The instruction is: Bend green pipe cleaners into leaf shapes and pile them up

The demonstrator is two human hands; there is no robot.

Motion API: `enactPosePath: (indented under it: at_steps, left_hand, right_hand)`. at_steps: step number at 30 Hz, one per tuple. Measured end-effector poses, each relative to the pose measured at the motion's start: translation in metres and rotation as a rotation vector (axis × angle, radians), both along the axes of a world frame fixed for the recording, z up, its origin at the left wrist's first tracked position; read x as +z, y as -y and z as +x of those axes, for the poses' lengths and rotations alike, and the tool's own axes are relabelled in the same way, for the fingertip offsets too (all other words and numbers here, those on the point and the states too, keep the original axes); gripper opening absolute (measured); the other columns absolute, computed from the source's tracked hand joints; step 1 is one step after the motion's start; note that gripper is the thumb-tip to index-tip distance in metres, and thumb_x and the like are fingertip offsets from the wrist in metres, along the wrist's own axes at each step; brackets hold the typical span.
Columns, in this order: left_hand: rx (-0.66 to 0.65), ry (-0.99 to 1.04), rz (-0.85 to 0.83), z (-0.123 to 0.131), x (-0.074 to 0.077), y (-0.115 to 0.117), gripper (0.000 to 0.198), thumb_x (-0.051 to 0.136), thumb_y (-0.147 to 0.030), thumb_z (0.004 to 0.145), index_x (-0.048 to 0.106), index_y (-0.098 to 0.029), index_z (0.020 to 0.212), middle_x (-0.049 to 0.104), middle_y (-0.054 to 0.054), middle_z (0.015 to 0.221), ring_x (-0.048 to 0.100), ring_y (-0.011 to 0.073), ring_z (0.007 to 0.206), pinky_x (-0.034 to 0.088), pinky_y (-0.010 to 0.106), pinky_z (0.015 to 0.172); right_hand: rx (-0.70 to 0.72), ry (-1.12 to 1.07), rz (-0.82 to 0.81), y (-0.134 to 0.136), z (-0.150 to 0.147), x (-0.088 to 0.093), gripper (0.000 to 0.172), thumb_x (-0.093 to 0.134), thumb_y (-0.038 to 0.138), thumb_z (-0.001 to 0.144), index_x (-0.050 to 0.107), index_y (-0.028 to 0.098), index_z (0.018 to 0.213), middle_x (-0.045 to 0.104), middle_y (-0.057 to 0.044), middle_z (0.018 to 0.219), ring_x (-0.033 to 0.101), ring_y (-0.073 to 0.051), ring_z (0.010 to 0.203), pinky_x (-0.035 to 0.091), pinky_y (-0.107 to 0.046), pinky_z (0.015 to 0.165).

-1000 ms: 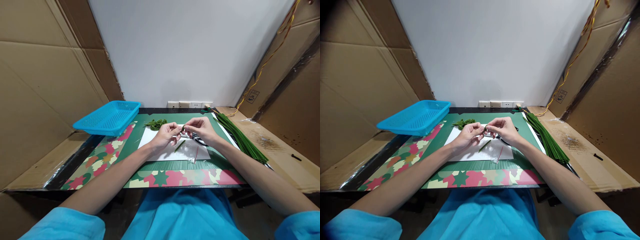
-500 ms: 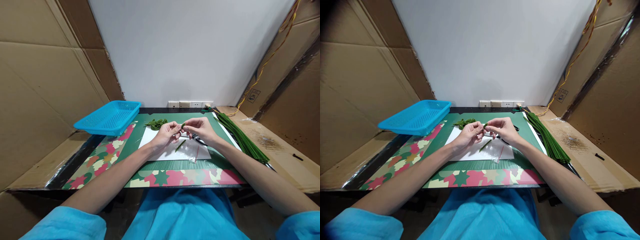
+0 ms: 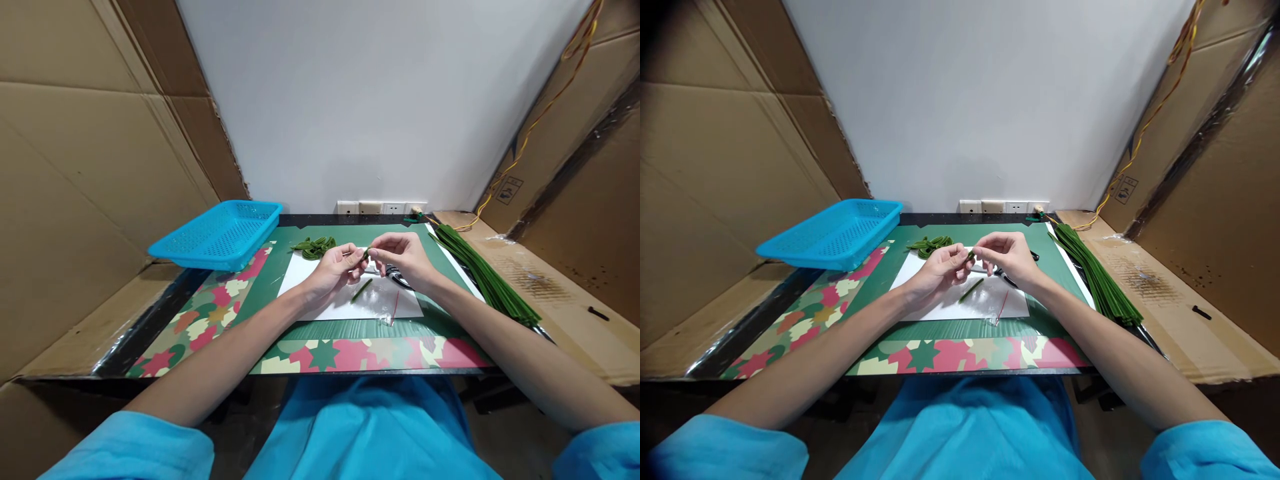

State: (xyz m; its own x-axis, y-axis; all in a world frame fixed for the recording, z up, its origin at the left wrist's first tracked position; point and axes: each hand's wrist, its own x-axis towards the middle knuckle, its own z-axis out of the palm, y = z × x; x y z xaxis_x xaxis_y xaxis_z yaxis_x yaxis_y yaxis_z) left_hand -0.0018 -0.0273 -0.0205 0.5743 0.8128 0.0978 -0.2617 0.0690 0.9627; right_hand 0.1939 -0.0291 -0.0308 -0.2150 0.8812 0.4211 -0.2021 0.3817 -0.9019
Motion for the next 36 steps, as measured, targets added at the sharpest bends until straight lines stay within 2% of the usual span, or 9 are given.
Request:
enactPosePath:
  at_steps: [6, 10, 13, 21, 23, 26, 29, 34, 36]
  left_hand:
    - [0.01, 0.039, -0.024, 0.002, 0.0, 0.001, 0.037, 0.079, -0.041, 0.088, 0.053, -0.015, 0.08, 0.057, 0.0, 0.075, 0.047, 0.0068, 0.063, 0.037, 0.019, 0.06]
    - [0.03, 0.039, -0.003, 0.002, -0.001, 0.0, 0.037, 0.08, -0.041, 0.087, 0.055, -0.015, 0.082, 0.058, 0.0, 0.075, 0.048, 0.0079, 0.064, 0.038, 0.02, 0.061]
    - [0.038, 0.028, 0.022, 0.002, -0.001, 0.0, 0.036, 0.08, -0.041, 0.087, 0.056, -0.015, 0.083, 0.058, 0.001, 0.076, 0.048, 0.0086, 0.066, 0.037, 0.02, 0.062]
    - [0.025, 0.034, 0.005, 0.003, 0.0, 0.002, 0.038, 0.08, -0.04, 0.087, 0.052, -0.016, 0.08, 0.058, 0.001, 0.075, 0.045, 0.0076, 0.064, 0.034, 0.019, 0.061]
    - [0.037, 0.033, -0.006, 0.004, 0.0, 0.003, 0.039, 0.081, -0.04, 0.086, 0.052, -0.016, 0.08, 0.058, 0.001, 0.075, 0.045, 0.0075, 0.064, 0.034, 0.019, 0.061]
    - [0.04, 0.031, -0.001, 0.003, 0.0, 0.003, 0.038, 0.082, -0.042, 0.085, 0.055, -0.015, 0.081, 0.058, 0.0, 0.074, 0.045, 0.008, 0.064, 0.034, 0.02, 0.061]
    - [0.025, 0.03, 0.008, 0.003, -0.001, 0.002, 0.038, 0.082, -0.042, 0.084, 0.057, -0.015, 0.081, 0.058, 0.001, 0.075, 0.047, 0.0086, 0.065, 0.034, 0.021, 0.061]
    - [0.017, 0.041, -0.003, 0.004, -0.002, 0.002, 0.039, 0.082, -0.04, 0.085, 0.053, -0.015, 0.079, 0.058, 0.001, 0.074, 0.045, 0.0075, 0.063, 0.033, 0.021, 0.06]
    - [0.026, 0.042, -0.005, 0.004, -0.003, 0.002, 0.038, 0.082, -0.04, 0.085, 0.053, -0.015, 0.08, 0.059, 0.001, 0.074, 0.045, 0.0076, 0.063, 0.033, 0.021, 0.06]
  right_hand:
    - [-0.072, -0.089, -0.026, -0.005, 0.007, 0.002, 0.03, 0.089, 0.043, 0.076, 0.075, 0.017, 0.081, 0.067, 0.0, 0.067, 0.057, -0.011, 0.05, 0.05, -0.024, 0.043]
    - [-0.003, -0.016, -0.041, -0.001, 0.004, 0.005, 0.034, 0.086, 0.049, 0.078, 0.078, 0.018, 0.089, 0.071, -0.002, 0.074, 0.061, -0.013, 0.054, 0.052, -0.025, 0.044]
    - [0.012, 0.052, -0.015, 0.002, -0.001, 0.003, 0.033, 0.087, 0.047, 0.076, 0.079, 0.017, 0.085, 0.072, -0.003, 0.072, 0.061, -0.013, 0.055, 0.052, -0.025, 0.046]
    - [-0.258, -0.141, -0.02, -0.011, 0.011, -0.002, 0.033, 0.087, 0.048, 0.076, 0.076, 0.018, 0.083, 0.065, 0.001, 0.067, 0.053, -0.009, 0.045, 0.048, -0.024, 0.039]
    - [-0.224, -0.113, -0.016, -0.007, 0.012, 0.004, 0.034, 0.086, 0.05, 0.078, 0.077, 0.019, 0.086, 0.068, -0.001, 0.071, 0.056, -0.009, 0.046, 0.048, -0.023, 0.039]
    - [-0.068, 0.04, -0.034, 0.002, 0.006, 0.011, 0.038, 0.084, 0.055, 0.079, 0.078, 0.019, 0.09, 0.071, -0.003, 0.073, 0.061, -0.012, 0.051, 0.052, -0.024, 0.043]
    - [0.009, 0.119, -0.022, 0.003, 0.002, 0.008, 0.04, 0.085, 0.054, 0.077, 0.078, 0.016, 0.084, 0.07, -0.003, 0.069, 0.06, -0.012, 0.051, 0.052, -0.025, 0.047]
    - [-0.199, -0.024, 0.006, -0.011, 0.015, -0.001, 0.037, 0.086, 0.052, 0.079, 0.074, 0.017, 0.081, 0.067, -0.001, 0.066, 0.058, -0.011, 0.046, 0.05, -0.025, 0.043]
    - [-0.21, -0.059, 0.002, -0.011, 0.019, 0.003, 0.036, 0.084, 0.052, 0.081, 0.074, 0.018, 0.083, 0.067, 0.0, 0.066, 0.058, -0.011, 0.045, 0.05, -0.025, 0.042]
